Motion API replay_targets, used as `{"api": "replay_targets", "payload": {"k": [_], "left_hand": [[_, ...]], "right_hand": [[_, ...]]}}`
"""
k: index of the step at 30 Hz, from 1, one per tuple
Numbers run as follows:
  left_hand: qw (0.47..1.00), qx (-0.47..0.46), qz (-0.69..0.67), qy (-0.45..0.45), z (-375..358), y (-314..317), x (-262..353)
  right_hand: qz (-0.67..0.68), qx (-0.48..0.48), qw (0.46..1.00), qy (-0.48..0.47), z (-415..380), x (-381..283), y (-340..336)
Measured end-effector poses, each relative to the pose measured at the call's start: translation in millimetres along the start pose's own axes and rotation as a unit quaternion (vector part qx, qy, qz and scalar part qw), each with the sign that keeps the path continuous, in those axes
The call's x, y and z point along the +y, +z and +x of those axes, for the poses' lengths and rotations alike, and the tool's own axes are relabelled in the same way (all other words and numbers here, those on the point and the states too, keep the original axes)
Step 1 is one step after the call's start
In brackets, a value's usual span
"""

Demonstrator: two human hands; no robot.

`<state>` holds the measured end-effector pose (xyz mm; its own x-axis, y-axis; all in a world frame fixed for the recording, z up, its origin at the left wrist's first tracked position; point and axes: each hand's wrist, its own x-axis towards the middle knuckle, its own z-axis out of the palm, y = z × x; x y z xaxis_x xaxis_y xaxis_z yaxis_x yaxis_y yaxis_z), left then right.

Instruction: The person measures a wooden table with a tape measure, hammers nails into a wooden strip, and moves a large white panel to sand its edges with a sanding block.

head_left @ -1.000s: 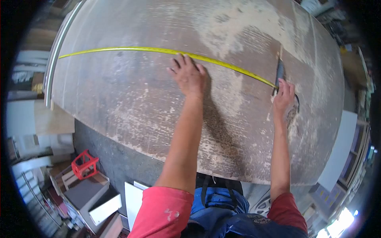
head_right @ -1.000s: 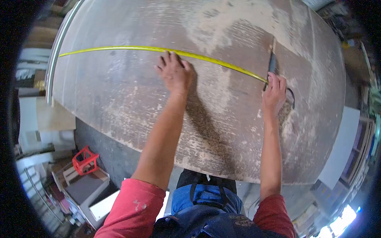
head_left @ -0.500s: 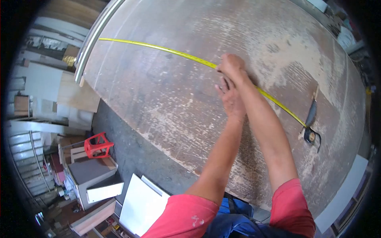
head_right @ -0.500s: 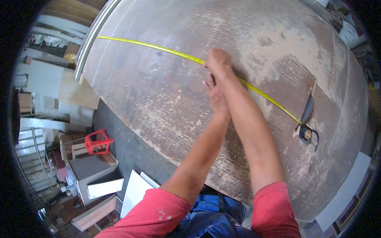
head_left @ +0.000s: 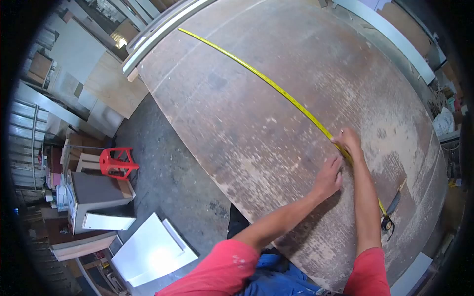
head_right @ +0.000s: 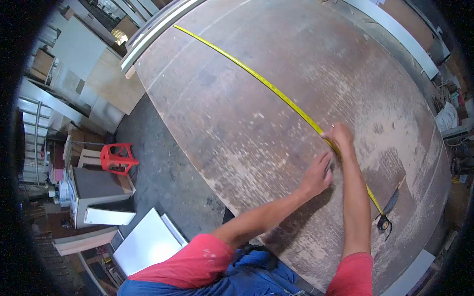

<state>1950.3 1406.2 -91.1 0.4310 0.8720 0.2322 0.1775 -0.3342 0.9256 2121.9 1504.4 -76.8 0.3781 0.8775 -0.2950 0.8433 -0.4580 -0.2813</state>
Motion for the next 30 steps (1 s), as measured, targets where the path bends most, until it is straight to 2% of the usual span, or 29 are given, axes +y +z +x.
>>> {"api": "replay_targets", "payload": {"k": [3, 5, 7, 9, 11, 13, 16, 18, 22, 23, 25, 27, 30], "left_hand": [[0.999, 0.003, 0.032, 0.029, 17.6, -115.6, -22.7], [0.994, 0.071, 0.066, 0.050, 41.6, -200.3, -61.5], [0.988, 0.094, 0.122, -0.012, 72.7, -294.5, -90.2], [0.963, 0.126, 0.238, 0.000, 114.2, -378.0, -122.9], [0.945, 0.150, 0.287, -0.036, 158.8, -443.3, -143.1], [0.931, 0.167, 0.324, -0.017, 205.8, -488.5, -182.2], [0.925, 0.137, 0.354, 0.005, 276.3, -526.7, -218.1], [0.915, 0.113, 0.381, 0.069, 321.4, -536.6, -246.3], [0.913, 0.055, 0.393, 0.099, 396.8, -540.0, -261.3], [0.895, 0.013, 0.433, 0.104, 411.9, -539.6, -262.2], [0.875, -0.054, 0.473, 0.084, 407.9, -542.6, -267.7], [0.866, -0.014, 0.482, 0.130, 414.6, -540.4, -268.5], [0.870, -0.028, 0.482, 0.100, 416.4, -539.1, -267.6]], "right_hand": [[-0.004, -0.014, 0.999, 0.032, 1.1, 0.2, 3.7], [0.019, 0.000, 0.999, 0.040, -1.3, -4.6, -0.8], [0.039, -0.004, 0.998, 0.054, -15.7, -3.3, 4.9], [-0.018, 0.050, 0.999, -0.001, -10.4, -3.5, 3.4], [-0.008, 0.043, 0.999, 0.009, -8.3, -1.7, 3.0], [0.004, 0.033, 0.999, 0.022, -9.0, -2.8, 3.8], [0.016, 0.031, 0.999, 0.025, -14.6, -8.9, 1.8], [0.016, 0.002, 0.998, 0.066, -13.3, -13.8, -3.0], [0.018, 0.017, 0.997, 0.076, -10.2, -24.9, -11.0], [0.013, 0.031, 0.996, 0.077, -11.6, -23.6, -9.5], [0.010, 0.010, 0.996, 0.085, -20.4, -27.2, -4.5], [0.019, -0.022, 0.991, 0.134, -12.6, -30.4, -10.2], [0.008, -0.029, 0.990, 0.139, -11.0, -28.8, -10.2]]}}
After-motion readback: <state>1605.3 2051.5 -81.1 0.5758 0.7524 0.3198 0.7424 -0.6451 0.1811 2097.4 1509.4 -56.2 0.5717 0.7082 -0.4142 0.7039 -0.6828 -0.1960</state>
